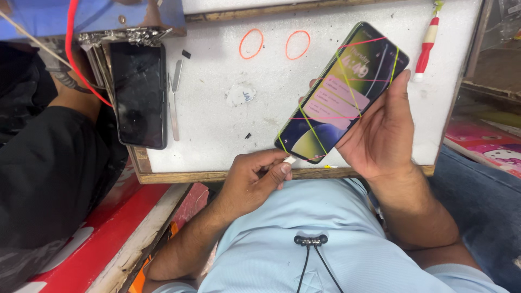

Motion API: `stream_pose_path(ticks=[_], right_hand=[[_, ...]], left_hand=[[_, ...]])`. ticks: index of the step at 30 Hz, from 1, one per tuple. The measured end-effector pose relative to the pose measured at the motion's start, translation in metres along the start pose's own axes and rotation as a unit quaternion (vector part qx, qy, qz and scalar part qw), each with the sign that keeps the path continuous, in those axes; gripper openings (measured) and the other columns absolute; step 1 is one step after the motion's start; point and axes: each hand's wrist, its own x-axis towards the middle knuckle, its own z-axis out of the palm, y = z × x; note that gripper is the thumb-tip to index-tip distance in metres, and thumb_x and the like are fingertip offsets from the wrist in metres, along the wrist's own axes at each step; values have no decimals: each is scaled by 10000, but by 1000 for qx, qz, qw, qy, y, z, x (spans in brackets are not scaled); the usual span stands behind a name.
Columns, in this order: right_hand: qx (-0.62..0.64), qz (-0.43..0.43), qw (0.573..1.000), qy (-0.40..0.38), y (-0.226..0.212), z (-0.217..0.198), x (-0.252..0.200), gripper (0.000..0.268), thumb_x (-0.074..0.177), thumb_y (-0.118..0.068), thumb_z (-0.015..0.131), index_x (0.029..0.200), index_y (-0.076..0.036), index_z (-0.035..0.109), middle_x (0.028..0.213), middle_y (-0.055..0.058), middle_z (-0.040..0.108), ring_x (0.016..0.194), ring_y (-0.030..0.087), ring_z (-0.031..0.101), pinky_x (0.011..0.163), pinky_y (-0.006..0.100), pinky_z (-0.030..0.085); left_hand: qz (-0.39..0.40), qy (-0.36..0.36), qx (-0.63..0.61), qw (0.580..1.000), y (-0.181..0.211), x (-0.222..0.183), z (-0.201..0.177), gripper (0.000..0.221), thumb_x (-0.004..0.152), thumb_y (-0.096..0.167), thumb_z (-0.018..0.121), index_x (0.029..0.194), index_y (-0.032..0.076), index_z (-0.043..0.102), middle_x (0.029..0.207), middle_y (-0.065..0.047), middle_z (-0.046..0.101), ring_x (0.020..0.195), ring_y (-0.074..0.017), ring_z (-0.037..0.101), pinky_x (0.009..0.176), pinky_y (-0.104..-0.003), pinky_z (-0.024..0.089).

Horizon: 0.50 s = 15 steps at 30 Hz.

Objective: The person applies adhesive to the internal frame of a disassembled smartphone, then attaches a green back cover and presses it into place. They connect a charging cable, test the screen, and secure the device with multiple rubber bands while it charges.

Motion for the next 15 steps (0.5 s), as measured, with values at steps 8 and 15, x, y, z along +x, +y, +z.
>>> stream_pose_path(ticks=[8, 15], right_hand=[[75, 19, 997, 11, -1, -1, 2, 642, 1167, -539, 347, 1543, -24, 426, 1398, 191, 610, 1337, 319, 615, 1201, 541, 482], [52, 4, 998, 38, 1, -1, 2, 573, 1180, -489, 368, 1499, -21, 455, 1399, 182, 627, 1330, 311, 620, 1200, 495, 489]], left_hand=[[34, 2, -30, 999, 10, -4, 2, 346, 1072, 197, 595, 1295, -62, 648, 901, -64, 715, 761, -50, 638, 666, -223, 562], [22, 45, -27, 998, 18, -6, 9, 336, 1026, 142, 640, 1294, -60, 655, 862, -82, 739, 724, -67, 668, 633, -227, 573]])
